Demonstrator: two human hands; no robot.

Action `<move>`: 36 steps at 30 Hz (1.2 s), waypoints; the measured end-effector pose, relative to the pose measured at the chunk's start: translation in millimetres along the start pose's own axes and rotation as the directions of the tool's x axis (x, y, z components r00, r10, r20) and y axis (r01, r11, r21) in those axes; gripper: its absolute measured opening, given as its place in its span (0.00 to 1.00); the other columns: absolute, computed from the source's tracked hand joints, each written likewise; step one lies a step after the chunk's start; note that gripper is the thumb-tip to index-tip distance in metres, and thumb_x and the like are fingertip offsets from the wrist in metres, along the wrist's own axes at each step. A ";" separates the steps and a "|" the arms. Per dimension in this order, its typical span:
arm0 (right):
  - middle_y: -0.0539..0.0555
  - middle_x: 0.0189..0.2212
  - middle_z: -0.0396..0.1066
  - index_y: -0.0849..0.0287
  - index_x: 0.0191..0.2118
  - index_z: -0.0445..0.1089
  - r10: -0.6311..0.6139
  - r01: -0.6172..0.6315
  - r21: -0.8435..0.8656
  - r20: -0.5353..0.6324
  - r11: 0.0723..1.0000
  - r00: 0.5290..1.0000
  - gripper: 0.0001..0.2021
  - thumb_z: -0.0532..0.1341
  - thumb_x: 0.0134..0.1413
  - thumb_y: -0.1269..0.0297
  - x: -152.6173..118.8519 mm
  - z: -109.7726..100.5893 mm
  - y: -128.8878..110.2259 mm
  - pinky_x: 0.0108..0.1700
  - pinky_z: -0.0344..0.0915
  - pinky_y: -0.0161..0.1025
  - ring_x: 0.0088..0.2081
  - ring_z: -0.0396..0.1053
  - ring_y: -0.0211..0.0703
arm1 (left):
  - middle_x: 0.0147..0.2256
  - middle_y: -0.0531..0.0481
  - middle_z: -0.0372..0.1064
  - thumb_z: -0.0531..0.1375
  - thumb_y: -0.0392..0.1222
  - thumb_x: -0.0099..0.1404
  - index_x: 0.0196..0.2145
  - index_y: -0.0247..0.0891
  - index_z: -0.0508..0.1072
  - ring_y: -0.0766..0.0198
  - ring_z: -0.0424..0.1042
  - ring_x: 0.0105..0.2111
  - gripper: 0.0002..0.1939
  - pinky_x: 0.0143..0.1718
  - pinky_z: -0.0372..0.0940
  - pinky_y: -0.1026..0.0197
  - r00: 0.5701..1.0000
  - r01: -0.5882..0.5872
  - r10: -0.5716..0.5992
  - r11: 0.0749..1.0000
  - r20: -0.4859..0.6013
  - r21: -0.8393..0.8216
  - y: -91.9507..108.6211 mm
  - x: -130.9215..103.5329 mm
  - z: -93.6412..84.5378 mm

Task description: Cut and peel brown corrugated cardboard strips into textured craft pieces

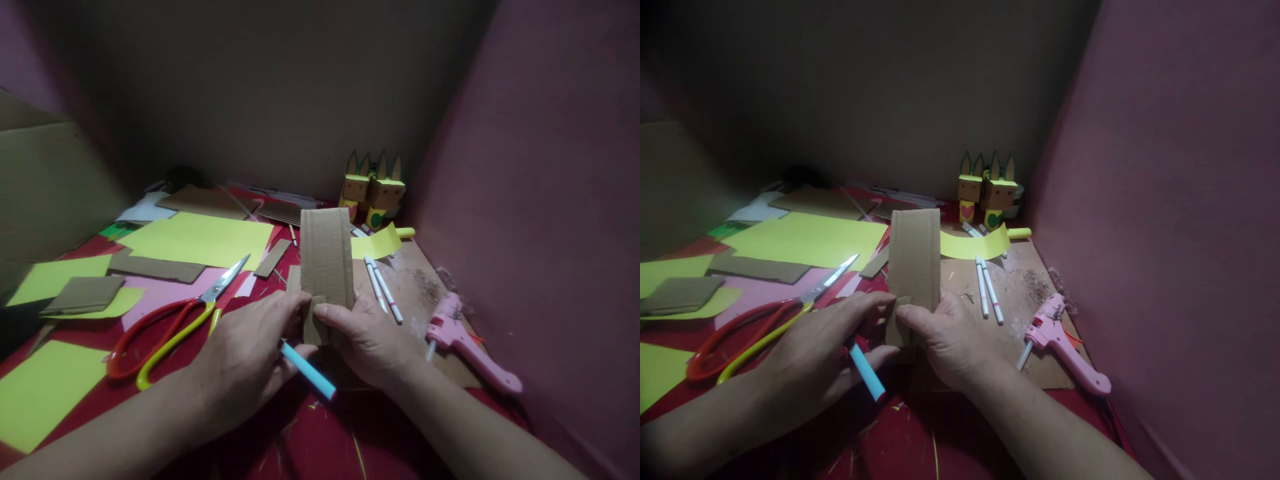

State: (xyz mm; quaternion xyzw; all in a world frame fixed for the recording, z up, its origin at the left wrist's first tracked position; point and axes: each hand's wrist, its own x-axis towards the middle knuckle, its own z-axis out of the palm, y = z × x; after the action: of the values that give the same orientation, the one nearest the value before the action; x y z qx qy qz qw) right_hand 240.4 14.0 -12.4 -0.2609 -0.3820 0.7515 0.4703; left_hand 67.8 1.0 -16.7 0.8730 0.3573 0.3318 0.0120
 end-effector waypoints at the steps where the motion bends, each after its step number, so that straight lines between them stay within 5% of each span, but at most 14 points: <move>1: 0.52 0.31 0.77 0.58 0.39 0.74 0.004 -0.004 0.006 0.008 1.000 1.000 0.12 0.67 0.46 0.67 0.2 -0.1 0.3 0.40 0.71 0.41 0.36 0.75 0.46 | 0.35 0.47 0.72 0.60 0.41 0.64 0.51 0.39 0.61 0.59 0.74 0.31 0.19 0.30 0.69 0.59 0.998 0.055 -0.054 0.997 0.025 -0.047 0.5 0.2 0.0; 5: 0.52 0.32 0.76 0.58 0.41 0.73 0.044 -0.045 0.037 0.021 0.998 0.999 0.11 0.66 0.51 0.61 0.5 -4.0 1.1 0.39 0.71 0.38 0.34 0.74 0.43 | 0.31 0.54 0.68 0.61 0.41 0.62 0.51 0.42 0.62 0.65 0.70 0.25 0.20 0.25 0.67 0.64 0.967 0.254 -0.242 0.947 0.083 -0.196 -1.0 4.2 -5.7; 14: 0.57 0.34 0.75 0.59 0.50 0.68 0.213 -0.224 0.039 0.186 0.974 0.959 0.27 0.51 0.59 0.40 1.0 -5.8 -0.8 0.36 0.73 0.44 0.30 0.74 0.45 | 0.28 0.56 0.65 0.62 0.39 0.59 0.48 0.43 0.65 0.68 0.68 0.23 0.19 0.22 0.65 0.68 0.958 0.235 -0.251 0.965 -0.140 -0.120 -7.8 13.6 -28.9; 25: 0.56 0.38 0.74 0.57 0.47 0.68 0.259 -0.267 0.109 0.085 0.957 0.962 0.15 0.57 0.60 0.53 -1.2 -3.8 0.2 0.42 0.74 0.50 0.40 0.74 0.48 | 0.27 0.57 0.66 0.63 0.40 0.58 0.45 0.44 0.65 0.67 0.68 0.20 0.18 0.18 0.62 0.67 0.947 0.313 -0.321 0.937 -0.026 -0.152 -12.0 12.2 -23.2; 36: 0.55 0.31 0.75 0.57 0.45 0.69 0.266 -0.270 0.092 0.053 0.958 0.962 0.13 0.59 0.56 0.58 -1.1 -3.3 1.4 0.36 0.74 0.46 0.31 0.75 0.47 | 0.25 0.57 0.67 0.65 0.42 0.55 0.41 0.44 0.66 0.65 0.68 0.20 0.17 0.19 0.63 0.65 0.938 0.341 -0.346 0.929 -0.013 -0.144 -10.8 14.3 -22.5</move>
State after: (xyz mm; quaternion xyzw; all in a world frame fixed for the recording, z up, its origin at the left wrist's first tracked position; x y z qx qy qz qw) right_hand 242.6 13.7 -15.4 -0.2720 -0.3150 0.8312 0.3687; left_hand 55.4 13.2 6.2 0.7874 0.4806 0.3655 0.1241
